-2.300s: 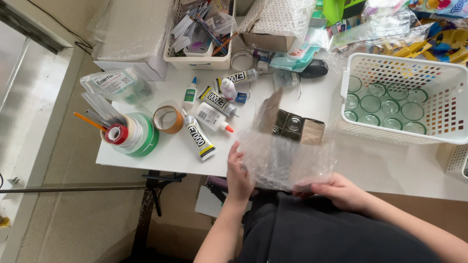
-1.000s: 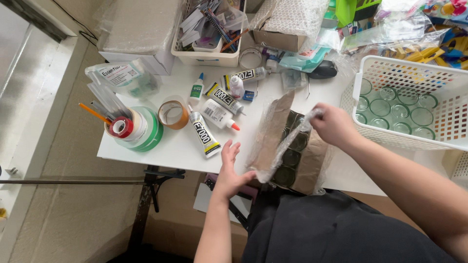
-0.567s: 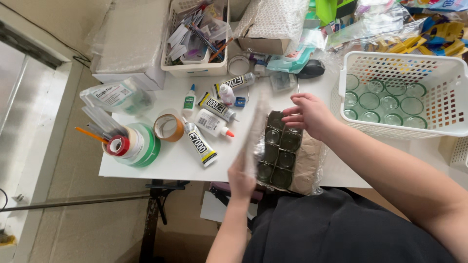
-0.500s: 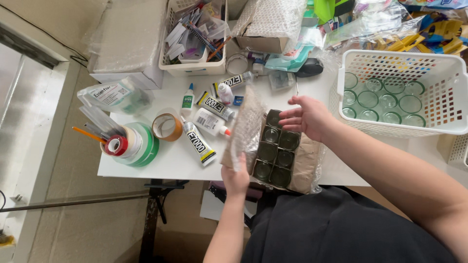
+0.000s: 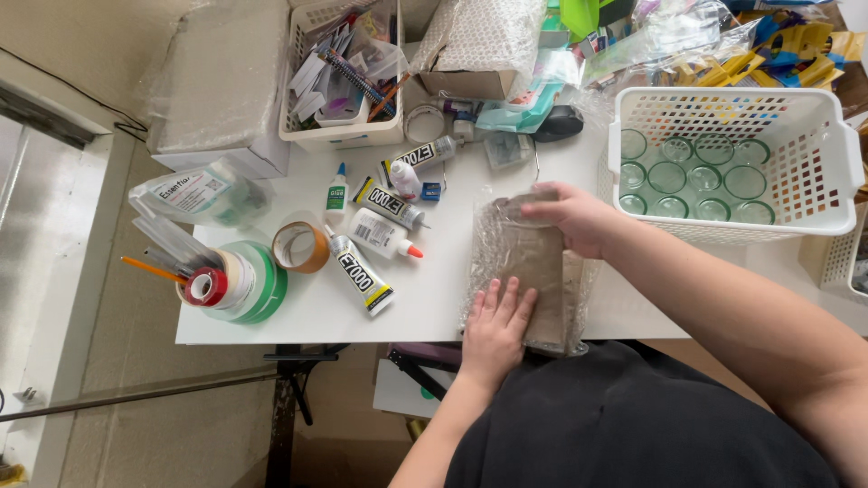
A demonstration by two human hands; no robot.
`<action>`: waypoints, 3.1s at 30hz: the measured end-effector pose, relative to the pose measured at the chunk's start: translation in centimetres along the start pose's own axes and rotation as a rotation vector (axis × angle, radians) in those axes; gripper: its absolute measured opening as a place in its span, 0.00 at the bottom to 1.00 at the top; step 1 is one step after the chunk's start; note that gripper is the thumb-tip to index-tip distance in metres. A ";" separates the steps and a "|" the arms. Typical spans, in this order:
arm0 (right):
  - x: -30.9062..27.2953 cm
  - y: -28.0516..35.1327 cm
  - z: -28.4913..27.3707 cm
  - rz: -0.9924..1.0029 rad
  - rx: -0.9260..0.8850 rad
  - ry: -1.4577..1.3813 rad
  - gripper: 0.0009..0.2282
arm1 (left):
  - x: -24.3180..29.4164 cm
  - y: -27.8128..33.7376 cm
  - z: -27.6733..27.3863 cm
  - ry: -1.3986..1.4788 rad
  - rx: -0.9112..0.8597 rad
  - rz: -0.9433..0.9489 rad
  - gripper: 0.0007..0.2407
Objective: The person places small glass jars into a cardboard egg carton, then wraps the carton in bubble wrap and secures it with a pink tape dispenser. The task occurs at a cluttered white table with various craft supplies.
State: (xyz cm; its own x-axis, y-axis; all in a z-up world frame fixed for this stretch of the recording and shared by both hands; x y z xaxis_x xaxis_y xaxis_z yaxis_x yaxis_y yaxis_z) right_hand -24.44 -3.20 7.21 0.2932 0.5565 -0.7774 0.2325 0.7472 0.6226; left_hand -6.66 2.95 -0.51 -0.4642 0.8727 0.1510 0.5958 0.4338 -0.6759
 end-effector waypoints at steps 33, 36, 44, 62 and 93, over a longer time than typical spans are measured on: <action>10.2 6.2 -4.4 -1.578 -0.225 1.545 0.07 | 6.1 -0.8 -0.9 -0.103 -0.549 -0.390 0.33; 10.9 5.7 -4.3 -1.572 -0.282 1.488 0.09 | 6.5 0.6 -2.1 -0.258 -0.205 -0.355 0.14; 9.4 2.7 -6.7 -1.315 -0.367 1.255 0.12 | 3.3 3.7 -1.6 -0.274 -0.225 -0.531 0.17; 11.5 3.0 -8.3 -1.272 -0.029 1.032 0.08 | -0.6 5.5 -1.5 0.018 -0.065 -0.753 0.09; 13.1 -4.5 -8.1 -1.293 0.191 1.019 0.08 | -0.7 0.6 1.5 -0.120 -0.241 -0.708 0.11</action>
State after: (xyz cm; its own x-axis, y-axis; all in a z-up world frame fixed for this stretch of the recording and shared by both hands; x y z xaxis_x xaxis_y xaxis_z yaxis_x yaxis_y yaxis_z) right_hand -29.12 3.68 -6.46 -0.8425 -0.3054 -0.4438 -0.0509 0.8653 -0.4987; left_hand -6.92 2.24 -2.10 -0.8491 0.3434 0.4014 0.2495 0.9305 -0.2682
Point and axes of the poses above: each hand's wrist, its own y-axis away from the middle knuckle, its own z-axis out of the palm, x = y × z, the point moved 5 cm from there along -y, towards the middle knuckle, and after that the axes turned 1 degree about x, right-handed, at the moved point
